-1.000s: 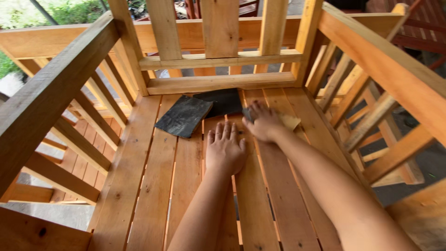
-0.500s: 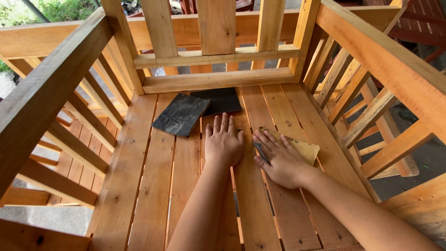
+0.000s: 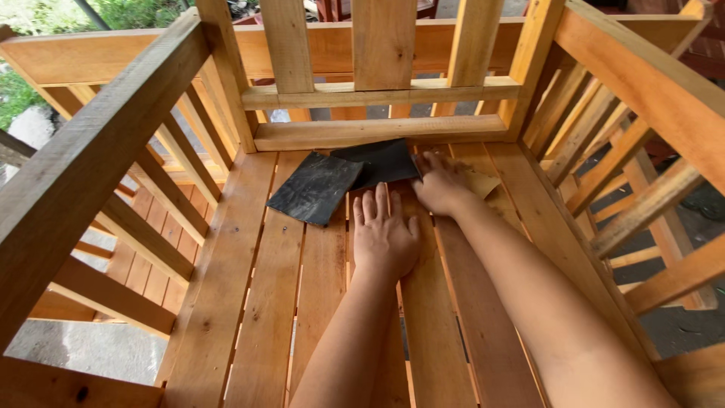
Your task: The person sands the slatted seat of a wooden chair, rubbing sandpaper and a dark abrasive pad back and forth across the wood planks by hand. They reposition the abrasive sheets, pick up and turn over a sanding pad, and continue sanding different areas of the seat surface.
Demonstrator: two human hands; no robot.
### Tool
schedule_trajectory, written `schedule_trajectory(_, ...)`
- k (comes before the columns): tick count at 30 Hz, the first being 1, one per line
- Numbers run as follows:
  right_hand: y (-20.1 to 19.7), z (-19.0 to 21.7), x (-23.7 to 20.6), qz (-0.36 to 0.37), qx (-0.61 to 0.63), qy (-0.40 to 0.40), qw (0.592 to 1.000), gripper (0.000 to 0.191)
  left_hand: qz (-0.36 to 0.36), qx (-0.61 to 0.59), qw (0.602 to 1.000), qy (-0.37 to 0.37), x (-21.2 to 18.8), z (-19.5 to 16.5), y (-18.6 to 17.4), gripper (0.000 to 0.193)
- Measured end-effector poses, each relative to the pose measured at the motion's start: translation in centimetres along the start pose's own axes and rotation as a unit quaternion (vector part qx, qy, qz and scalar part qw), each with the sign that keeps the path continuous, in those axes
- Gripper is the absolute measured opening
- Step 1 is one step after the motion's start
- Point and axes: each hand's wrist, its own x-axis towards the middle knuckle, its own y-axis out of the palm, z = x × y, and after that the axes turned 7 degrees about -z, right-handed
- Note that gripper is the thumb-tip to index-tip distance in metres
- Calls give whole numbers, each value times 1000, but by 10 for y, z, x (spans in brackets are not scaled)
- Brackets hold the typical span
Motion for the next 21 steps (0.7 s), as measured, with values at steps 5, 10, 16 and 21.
schedule_trajectory(5, -21, -20, -109, -4, 41, -94, 995, 63, -38, 20, 999, 25, -2, 1, 7, 68)
schedule_trajectory(10, -31, -24, -138, 13, 42, -107, 993, 65, -63, 9, 998, 15, 0, 1, 15, 72)
schedule_trajectory(16, -16, -10, -31, 3, 23, -33, 999, 65, -2, 22, 1000, -17, 10, 0, 14, 77)
schedule_trajectory(21, -12, 1, 11, 6, -6, -4, 1000, 65, 13, 29, 999, -23, 11, 1, 9, 78)
